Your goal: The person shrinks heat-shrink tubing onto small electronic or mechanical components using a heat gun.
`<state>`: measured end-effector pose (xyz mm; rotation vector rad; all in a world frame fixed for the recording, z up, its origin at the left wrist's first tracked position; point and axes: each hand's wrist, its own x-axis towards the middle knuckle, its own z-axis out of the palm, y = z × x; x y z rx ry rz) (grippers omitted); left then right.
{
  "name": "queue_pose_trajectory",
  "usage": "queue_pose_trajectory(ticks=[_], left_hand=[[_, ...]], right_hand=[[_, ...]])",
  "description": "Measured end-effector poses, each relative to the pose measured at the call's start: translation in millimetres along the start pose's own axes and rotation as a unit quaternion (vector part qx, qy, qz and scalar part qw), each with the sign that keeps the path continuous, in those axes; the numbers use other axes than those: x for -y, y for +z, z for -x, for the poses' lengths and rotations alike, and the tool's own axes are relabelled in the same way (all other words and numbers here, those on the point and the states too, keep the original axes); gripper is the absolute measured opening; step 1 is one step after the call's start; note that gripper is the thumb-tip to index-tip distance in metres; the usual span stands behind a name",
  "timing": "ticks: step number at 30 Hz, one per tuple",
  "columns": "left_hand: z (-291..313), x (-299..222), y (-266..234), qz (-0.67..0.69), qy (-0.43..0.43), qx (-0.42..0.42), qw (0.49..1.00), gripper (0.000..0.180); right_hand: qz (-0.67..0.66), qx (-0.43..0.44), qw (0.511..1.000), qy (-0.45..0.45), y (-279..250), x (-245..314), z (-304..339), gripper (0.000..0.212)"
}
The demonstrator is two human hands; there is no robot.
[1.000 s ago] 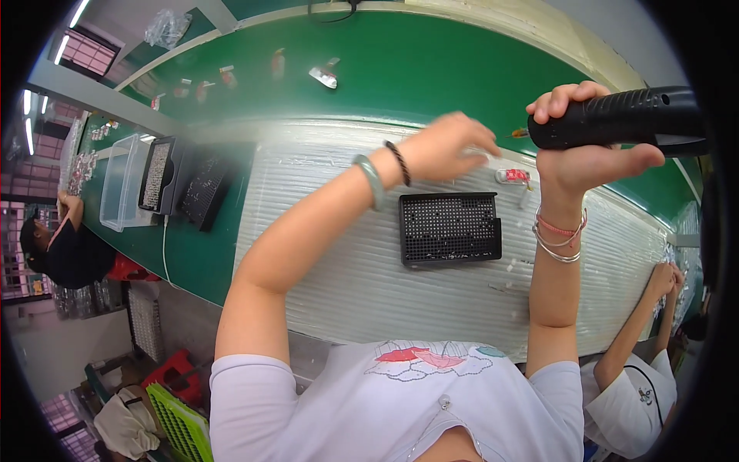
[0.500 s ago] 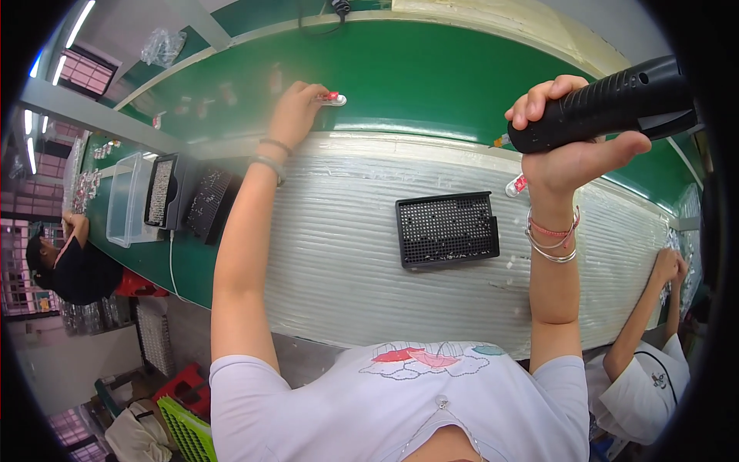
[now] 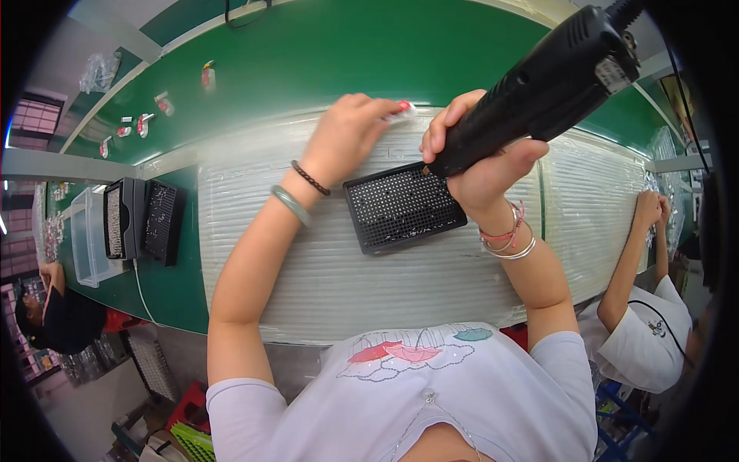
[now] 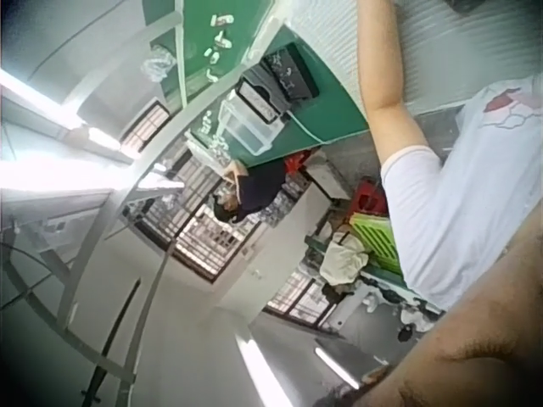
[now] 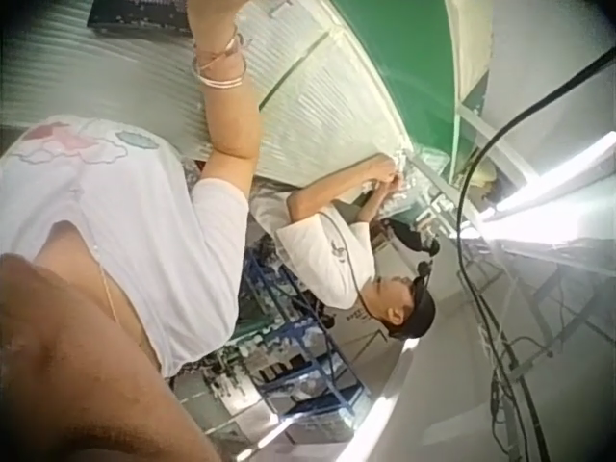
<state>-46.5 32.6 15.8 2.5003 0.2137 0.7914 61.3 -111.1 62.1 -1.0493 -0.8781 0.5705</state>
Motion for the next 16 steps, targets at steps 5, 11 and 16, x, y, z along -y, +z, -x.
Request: queue_pose_trajectory(ticks=[5,11,16], left_hand=[[8,1,10,0.055,-0.008,0.044,0.997,0.024],[8,4,11,0.066,0.01,0.038,0.997,0.025],[10,6,14,0.074,0.008,0.037,0.997,0.027]], right_hand=[[0.005,-0.013,1.0,0.007,2,-4,9,0.096],[0.014,-0.006,1.0,0.018,0,-9,9,0.097],[0.006,0.017,1.0,0.008,-2,-16,11,0.094]])
